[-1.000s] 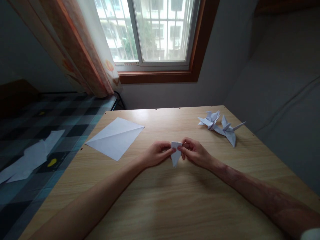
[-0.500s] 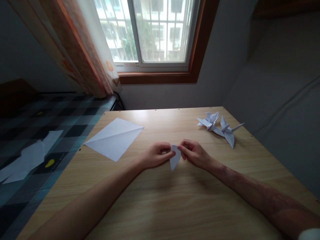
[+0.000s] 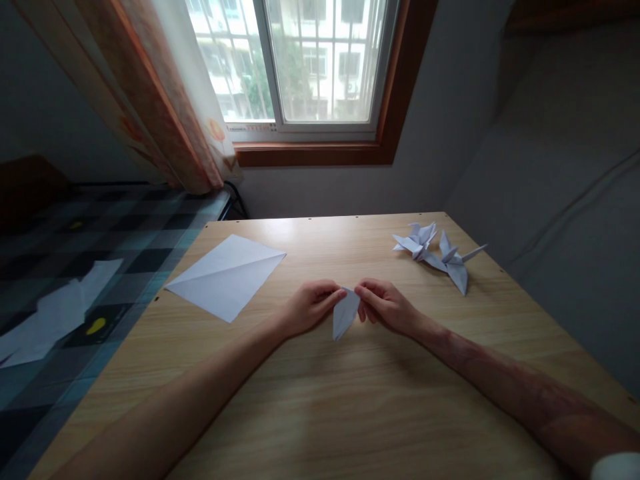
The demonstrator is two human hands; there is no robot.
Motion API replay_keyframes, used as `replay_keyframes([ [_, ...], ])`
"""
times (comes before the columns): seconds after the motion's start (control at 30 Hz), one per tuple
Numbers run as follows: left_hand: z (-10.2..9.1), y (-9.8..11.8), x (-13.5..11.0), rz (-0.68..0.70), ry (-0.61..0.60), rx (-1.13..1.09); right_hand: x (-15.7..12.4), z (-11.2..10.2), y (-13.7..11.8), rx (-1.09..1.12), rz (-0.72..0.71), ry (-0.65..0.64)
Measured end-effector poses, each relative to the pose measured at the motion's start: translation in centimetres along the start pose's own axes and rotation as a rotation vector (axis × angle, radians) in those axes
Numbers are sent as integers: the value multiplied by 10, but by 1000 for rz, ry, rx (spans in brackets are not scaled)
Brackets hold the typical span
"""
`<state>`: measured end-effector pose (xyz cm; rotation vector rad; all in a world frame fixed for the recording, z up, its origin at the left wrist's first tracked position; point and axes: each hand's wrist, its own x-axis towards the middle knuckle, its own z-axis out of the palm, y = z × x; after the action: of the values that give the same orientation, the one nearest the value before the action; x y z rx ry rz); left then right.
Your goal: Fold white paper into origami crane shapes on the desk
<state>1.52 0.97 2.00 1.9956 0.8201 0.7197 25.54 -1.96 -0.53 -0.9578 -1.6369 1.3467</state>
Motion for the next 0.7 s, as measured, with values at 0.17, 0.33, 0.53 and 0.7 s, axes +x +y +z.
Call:
replay_keyframes([
  [0.17, 0, 4, -1, 10, -16, 29, 0, -2, 0, -1, 12, -27],
  [0.33, 2, 0, -1, 50, -14, 109, -1, -4, 1, -13, 29, -65],
  [0.53, 5, -4, 0, 87, 41, 150, -3, -1, 1, -39, 36, -59],
  [0.7, 6, -1, -3, -73, 71, -9, -6, -1, -2, -80, -54, 92],
])
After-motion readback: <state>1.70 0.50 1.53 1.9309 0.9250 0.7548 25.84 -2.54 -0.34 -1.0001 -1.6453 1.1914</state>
